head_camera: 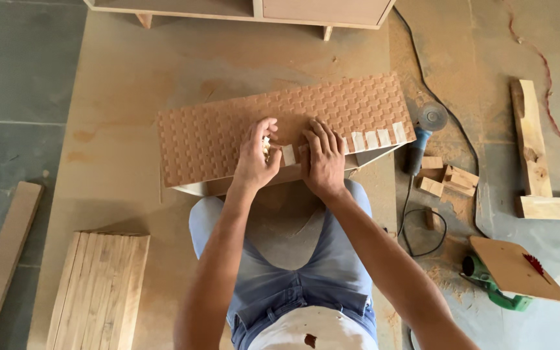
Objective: The person sits on the floor and sands the edges of a wooden box with a textured top using a sanding block. They then flip the box and use an angle grinder to sand the interior edges.
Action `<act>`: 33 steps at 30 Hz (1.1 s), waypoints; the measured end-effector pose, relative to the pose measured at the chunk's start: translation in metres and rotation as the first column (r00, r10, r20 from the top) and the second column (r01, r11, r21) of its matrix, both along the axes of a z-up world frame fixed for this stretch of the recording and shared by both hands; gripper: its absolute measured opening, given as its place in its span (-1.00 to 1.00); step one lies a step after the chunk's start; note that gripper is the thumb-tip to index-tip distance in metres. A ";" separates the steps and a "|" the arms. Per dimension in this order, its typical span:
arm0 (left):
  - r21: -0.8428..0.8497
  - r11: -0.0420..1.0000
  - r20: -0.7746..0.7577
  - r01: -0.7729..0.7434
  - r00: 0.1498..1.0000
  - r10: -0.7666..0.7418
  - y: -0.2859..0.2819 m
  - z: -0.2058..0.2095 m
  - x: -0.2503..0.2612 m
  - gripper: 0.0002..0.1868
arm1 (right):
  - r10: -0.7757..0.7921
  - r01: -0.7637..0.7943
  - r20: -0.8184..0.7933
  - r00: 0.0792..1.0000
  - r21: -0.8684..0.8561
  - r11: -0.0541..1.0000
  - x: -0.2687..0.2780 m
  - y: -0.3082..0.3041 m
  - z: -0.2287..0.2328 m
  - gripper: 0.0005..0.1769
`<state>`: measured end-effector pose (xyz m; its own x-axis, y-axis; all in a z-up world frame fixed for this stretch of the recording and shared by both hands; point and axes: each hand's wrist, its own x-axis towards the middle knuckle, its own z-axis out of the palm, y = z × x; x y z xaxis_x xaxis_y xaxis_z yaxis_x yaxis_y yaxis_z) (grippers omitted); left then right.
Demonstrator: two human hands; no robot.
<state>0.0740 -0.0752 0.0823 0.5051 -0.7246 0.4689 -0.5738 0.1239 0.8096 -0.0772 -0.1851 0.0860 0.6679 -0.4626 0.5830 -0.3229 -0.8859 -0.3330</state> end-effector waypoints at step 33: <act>-0.036 0.999 -0.314 -0.001 0.949 -0.011 -0.003 -0.006 0.001 -0.41 | -0.022 0.023 -0.024 0.999 0.045 0.999 0.000 0.000 0.000 -0.64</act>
